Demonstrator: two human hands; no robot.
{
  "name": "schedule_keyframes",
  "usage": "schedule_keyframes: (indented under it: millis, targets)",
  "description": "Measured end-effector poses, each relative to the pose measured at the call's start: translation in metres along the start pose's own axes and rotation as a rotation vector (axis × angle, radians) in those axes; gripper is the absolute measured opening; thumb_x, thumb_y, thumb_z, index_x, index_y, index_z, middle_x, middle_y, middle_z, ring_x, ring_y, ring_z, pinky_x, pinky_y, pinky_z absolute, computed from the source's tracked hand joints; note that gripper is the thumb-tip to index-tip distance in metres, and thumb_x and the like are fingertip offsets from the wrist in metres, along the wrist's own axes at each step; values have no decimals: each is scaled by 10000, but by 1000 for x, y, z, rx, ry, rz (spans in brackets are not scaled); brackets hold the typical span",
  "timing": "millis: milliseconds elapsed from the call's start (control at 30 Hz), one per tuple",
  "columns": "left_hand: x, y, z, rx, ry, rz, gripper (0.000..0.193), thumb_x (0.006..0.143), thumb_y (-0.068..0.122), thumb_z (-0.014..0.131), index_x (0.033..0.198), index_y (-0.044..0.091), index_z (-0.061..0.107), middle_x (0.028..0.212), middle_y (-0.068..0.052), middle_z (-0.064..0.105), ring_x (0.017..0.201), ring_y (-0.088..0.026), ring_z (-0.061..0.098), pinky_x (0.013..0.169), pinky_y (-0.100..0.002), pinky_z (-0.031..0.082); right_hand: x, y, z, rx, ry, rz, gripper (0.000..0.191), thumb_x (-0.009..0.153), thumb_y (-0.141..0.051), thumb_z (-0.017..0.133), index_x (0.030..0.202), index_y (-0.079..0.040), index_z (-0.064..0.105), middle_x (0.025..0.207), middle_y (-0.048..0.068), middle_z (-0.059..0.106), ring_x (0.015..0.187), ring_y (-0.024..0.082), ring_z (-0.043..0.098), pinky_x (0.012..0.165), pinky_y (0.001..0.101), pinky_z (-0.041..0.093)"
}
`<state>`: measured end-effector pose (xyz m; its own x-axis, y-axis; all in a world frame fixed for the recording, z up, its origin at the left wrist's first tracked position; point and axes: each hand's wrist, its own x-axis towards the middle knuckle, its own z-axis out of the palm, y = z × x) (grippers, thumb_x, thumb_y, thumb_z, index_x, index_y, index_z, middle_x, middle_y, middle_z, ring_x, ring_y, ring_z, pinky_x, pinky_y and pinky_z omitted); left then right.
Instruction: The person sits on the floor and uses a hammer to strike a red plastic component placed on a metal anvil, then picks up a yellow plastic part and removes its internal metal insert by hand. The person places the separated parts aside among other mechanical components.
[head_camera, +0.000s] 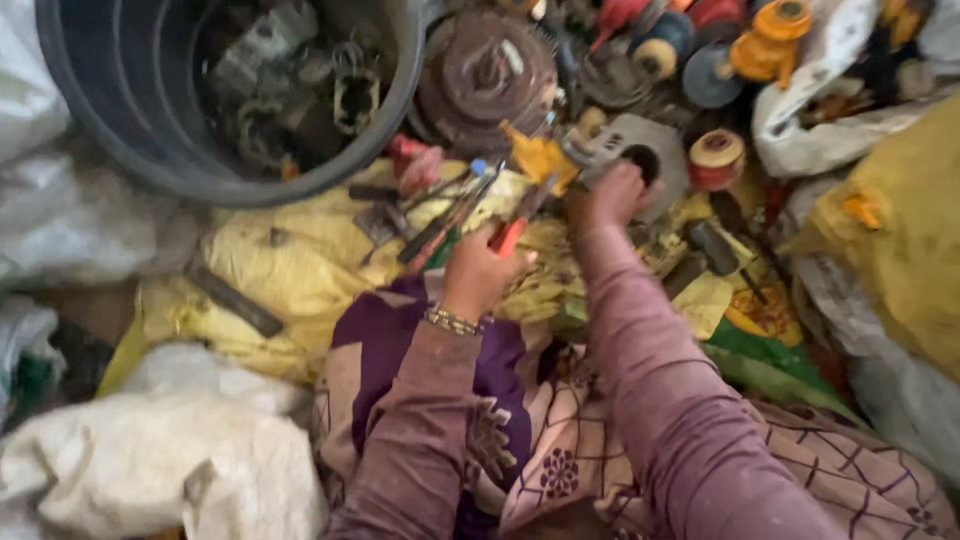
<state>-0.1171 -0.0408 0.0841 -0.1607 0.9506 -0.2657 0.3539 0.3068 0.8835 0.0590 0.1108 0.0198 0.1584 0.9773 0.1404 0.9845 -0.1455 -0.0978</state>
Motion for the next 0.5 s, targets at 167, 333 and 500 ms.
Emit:
schedule_keyframes:
  millis: [167, 333, 500]
  targets:
    - [8, -4, 5, -160, 99, 103, 479, 742, 293, 841, 1093, -7, 713, 909, -137, 757, 796, -244, 710, 741, -360, 542, -16, 43, -8, 197, -59, -405, 747, 856, -413, 811, 1385, 37, 536, 1337, 224, 572, 1301, 400, 482, 1195, 527, 290]
    - [13, -9, 6, -78, 118, 55, 454, 768, 302, 851, 1056, -24, 720, 861, -167, 742, 764, -278, 687, 739, -381, 533, -60, 132, -75, 411, -230, -349, 557, 917, -384, 779, 1302, -16, 615, 1201, 222, 660, 1121, 416, 634, 927, 483, 523]
    - [17, -7, 16, -97, 137, 73, 504, 741, 322, 835, 1120, 13, 716, 885, -152, 753, 762, -274, 728, 721, -393, 559, -138, 195, -95, 914, -603, 38, 351, 870, -286, 746, 1092, -16, 719, 946, 129, 743, 806, 219, 710, 723, 360, 588]
